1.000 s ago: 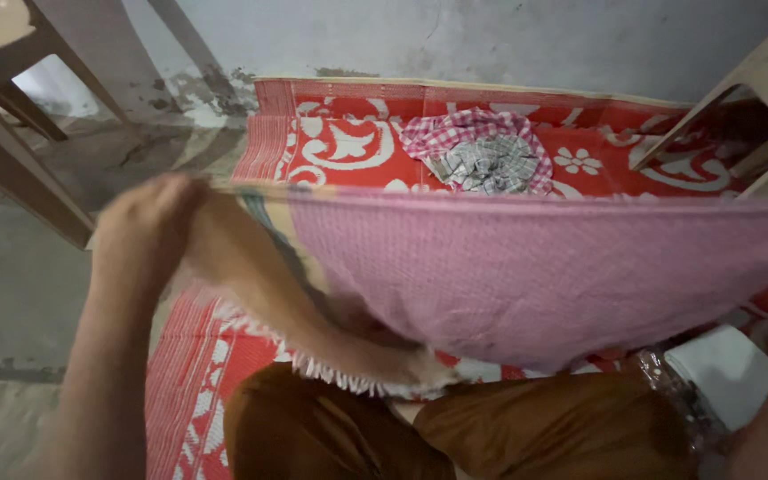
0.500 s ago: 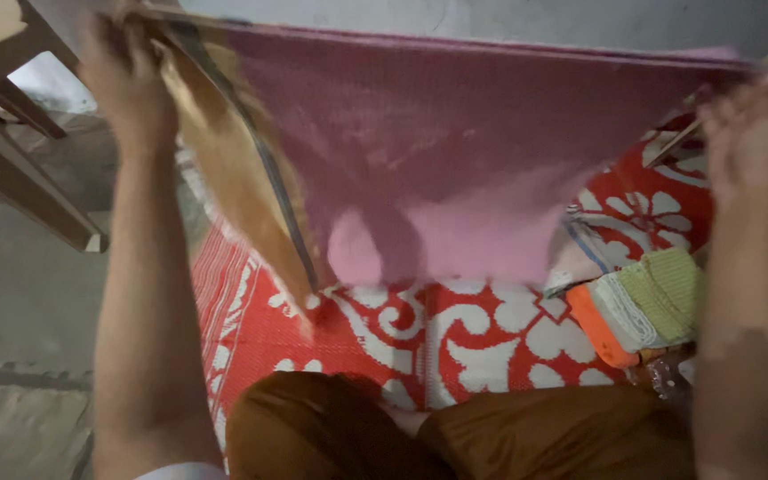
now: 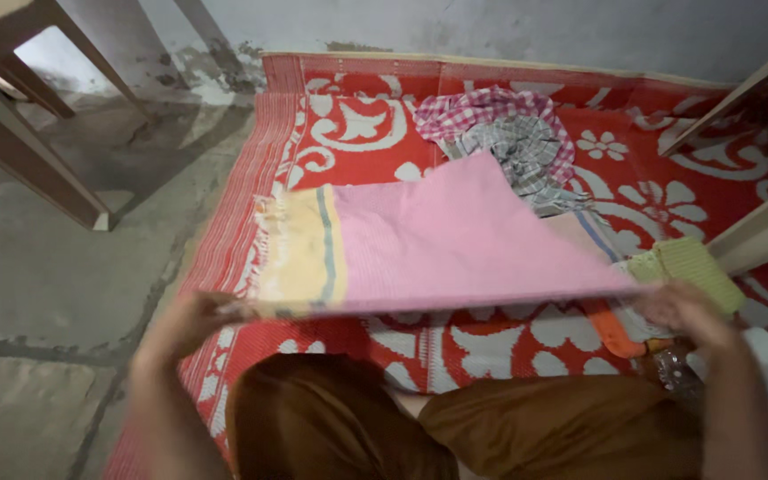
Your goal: The person folds two towels on a red patterned mat. First, a light green towel is folded into a compact rectangle and placed aside. Then, a pink and yellow towel is unfolded, smoothed, and folded into a neat rectangle.
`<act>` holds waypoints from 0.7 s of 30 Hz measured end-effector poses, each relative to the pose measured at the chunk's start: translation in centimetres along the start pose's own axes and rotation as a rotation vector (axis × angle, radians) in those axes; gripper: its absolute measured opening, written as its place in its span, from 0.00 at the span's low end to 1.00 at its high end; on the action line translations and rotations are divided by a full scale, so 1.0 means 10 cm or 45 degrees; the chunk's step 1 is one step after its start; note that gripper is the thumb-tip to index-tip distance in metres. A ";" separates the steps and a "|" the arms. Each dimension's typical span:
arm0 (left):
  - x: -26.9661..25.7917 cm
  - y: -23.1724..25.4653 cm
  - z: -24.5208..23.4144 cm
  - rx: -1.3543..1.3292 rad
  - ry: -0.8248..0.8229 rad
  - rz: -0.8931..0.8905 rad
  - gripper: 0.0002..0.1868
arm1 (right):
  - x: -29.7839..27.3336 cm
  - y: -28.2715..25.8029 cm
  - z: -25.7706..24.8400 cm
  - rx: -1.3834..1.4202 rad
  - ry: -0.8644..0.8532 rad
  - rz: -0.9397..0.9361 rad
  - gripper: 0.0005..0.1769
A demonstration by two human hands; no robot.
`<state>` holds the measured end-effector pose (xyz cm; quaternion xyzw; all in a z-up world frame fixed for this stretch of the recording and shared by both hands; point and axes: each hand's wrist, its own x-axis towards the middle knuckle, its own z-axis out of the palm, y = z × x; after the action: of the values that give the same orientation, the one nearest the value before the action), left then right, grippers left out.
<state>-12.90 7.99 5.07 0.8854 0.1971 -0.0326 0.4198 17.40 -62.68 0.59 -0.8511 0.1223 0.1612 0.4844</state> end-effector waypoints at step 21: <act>1.23 0.18 1.28 -0.387 -0.049 0.253 0.16 | -0.30 -0.68 3.71 -0.151 -0.914 -0.917 0.29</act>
<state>0.43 1.26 -4.63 0.8261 0.1033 0.0223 0.5536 11.35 -27.04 -10.62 -0.7563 -0.3621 0.2728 0.4716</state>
